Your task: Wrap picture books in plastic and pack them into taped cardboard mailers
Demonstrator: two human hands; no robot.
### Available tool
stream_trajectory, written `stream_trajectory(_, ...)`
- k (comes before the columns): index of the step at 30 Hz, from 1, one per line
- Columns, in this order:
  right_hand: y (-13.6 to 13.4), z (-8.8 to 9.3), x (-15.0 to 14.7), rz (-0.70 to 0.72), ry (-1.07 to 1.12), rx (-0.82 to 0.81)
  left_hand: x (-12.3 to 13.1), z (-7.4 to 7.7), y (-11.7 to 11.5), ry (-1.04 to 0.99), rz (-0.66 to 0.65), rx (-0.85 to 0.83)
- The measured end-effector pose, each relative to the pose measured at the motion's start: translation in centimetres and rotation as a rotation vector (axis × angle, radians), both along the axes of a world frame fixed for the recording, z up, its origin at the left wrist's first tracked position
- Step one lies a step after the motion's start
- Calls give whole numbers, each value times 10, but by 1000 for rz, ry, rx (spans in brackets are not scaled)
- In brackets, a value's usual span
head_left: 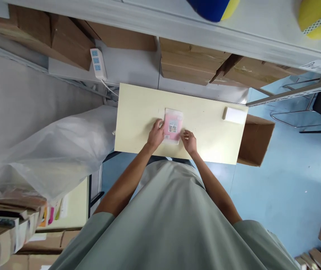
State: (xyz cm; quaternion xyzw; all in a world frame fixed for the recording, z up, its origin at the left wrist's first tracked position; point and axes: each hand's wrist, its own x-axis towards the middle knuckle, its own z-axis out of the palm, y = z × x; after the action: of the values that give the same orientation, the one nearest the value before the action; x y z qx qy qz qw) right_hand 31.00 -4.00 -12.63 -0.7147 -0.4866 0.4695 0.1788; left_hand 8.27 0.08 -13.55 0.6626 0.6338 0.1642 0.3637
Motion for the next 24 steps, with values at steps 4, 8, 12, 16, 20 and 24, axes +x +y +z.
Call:
stream_trajectory(4,-8,-1,-13,11,-50,57,3,4,-2,35,-31,-53)
stream_trajectory(8,-5,4,-24,79,-187,108,11,6,-14,24,-53,-18)
stream_trajectory(12,-1,8,-37,141,-254,121,14,6,-28,-19,-221,-4)
stream_trajectory(16,5,10,-58,183,-282,96,2,3,-29,16,-242,-38)
stream_trajectory(20,20,7,-93,198,-302,105,-31,0,-16,29,-216,-39)
stream_trajectory(24,46,3,-142,238,-303,137,-84,-3,6,55,-210,-23)
